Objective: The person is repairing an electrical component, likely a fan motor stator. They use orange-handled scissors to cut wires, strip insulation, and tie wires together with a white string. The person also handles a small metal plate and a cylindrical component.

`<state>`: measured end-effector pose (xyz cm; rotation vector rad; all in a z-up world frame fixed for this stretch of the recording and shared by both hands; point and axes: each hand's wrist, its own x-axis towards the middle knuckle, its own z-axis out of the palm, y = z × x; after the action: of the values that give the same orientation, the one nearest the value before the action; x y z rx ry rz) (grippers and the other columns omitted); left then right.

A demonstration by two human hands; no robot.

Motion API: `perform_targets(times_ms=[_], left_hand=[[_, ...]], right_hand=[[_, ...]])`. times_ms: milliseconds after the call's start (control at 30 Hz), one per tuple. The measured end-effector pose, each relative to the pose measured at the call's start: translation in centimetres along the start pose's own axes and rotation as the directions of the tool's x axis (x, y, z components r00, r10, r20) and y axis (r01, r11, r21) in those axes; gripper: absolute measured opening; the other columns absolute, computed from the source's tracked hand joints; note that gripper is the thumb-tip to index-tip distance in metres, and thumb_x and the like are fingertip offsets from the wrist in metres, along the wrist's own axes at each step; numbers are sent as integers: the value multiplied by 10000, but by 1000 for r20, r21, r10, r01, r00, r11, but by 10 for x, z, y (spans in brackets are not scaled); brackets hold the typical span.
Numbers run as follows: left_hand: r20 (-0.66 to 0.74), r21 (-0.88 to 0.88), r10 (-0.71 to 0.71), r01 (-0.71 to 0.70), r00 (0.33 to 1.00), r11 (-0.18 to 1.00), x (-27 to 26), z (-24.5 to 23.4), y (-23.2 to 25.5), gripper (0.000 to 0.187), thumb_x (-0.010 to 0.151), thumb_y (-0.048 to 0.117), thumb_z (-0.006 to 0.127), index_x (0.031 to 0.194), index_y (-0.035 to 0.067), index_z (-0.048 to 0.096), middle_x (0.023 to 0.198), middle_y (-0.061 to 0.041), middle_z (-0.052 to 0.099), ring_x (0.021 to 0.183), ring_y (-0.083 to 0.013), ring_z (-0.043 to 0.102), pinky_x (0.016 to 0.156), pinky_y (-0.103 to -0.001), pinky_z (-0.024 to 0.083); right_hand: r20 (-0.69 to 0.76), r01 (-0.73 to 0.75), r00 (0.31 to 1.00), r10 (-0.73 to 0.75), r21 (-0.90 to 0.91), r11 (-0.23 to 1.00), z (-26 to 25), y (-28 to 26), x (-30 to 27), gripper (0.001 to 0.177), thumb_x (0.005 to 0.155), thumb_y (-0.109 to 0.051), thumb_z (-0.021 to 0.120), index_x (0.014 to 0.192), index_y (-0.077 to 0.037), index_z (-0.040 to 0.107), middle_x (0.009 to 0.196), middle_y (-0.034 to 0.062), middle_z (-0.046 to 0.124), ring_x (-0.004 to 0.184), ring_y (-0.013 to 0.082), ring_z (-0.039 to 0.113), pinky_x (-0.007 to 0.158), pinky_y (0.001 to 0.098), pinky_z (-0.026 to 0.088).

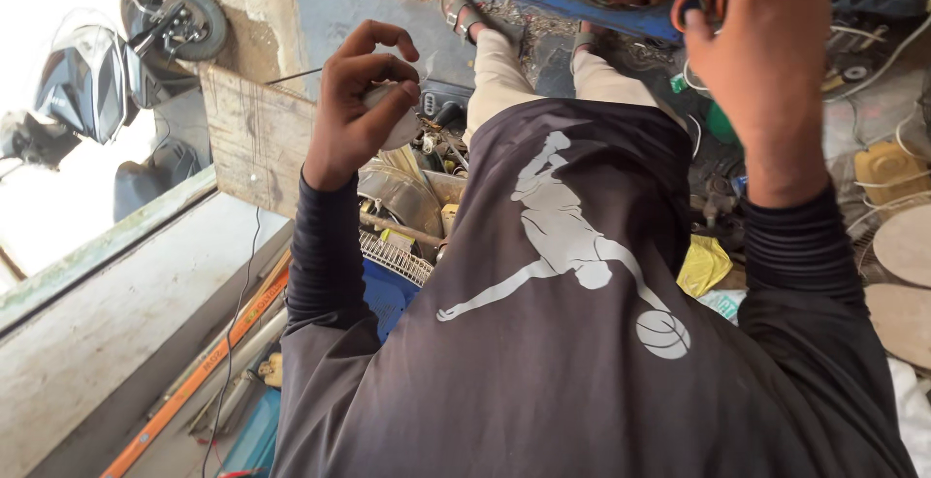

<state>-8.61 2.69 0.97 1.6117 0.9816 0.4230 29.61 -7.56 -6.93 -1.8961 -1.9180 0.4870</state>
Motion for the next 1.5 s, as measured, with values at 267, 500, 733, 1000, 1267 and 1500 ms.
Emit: perform_targets(times_ms=[267, 500, 733, 1000, 1267, 1500], left_hand=[[-60, -240, -105, 88, 993, 967, -17, 4, -4, 174, 924, 133, 662, 860, -25, 697, 1160, -64, 578, 908, -105, 589, 816, -278, 495], [62, -245, -70, 83, 996, 966, -15, 25, 4, 129, 896, 87, 695, 888, -41, 679, 1108, -76, 579, 939, -135, 603, 837, -298, 502], [80, -2, 90, -91, 993, 996, -12, 34, 16, 125, 916, 89, 717, 943, -29, 687, 1074, -108, 574, 955, -197, 627, 891, -312, 508], [46, -92, -79, 83, 996, 992, -44, 31, -5, 175, 887, 114, 721, 988, -28, 710, 1059, -83, 659, 908, -158, 678, 826, -287, 540], [-68, -487, -184, 128, 981, 864, -60, 43, -40, 164, 1016, 116, 650, 959, -33, 687, 860, -32, 685, 802, -90, 653, 738, -268, 525], [-307, -424, -123, -20, 944, 905, -71, 35, -42, 170, 1031, 93, 635, 947, -46, 685, 901, -43, 661, 788, -101, 630, 726, -262, 513]], right_hand=[[52, -138, 990, 128, 464, 875, 5, 35, -40, 238, 987, 50, 768, 1181, 71, 631, 920, 171, 744, 815, 219, 756, 724, 320, 601], [49, 3, 985, -166, 953, 303, 37, -51, -63, 451, 946, -52, 825, 1315, -25, 566, 1199, 89, 715, 1164, 191, 725, 1017, 390, 625], [-69, 208, 939, -336, 894, 397, 81, -115, 18, 308, 929, -51, 852, 1105, -25, 600, 849, 46, 694, 708, 79, 698, 609, 236, 536], [-79, 201, 929, -362, 928, 312, 63, -127, 18, 234, 957, 56, 776, 1086, 0, 590, 903, 106, 747, 773, 111, 757, 646, 237, 577], [-92, 207, 951, -296, 900, 384, 49, -123, 35, 324, 946, 113, 814, 1097, 15, 545, 935, 126, 719, 872, 171, 763, 742, 259, 623], [-29, 180, 962, -272, 817, 548, 56, -127, 33, 388, 947, 51, 841, 1167, 40, 522, 1093, 155, 741, 870, 111, 754, 726, 217, 596]])
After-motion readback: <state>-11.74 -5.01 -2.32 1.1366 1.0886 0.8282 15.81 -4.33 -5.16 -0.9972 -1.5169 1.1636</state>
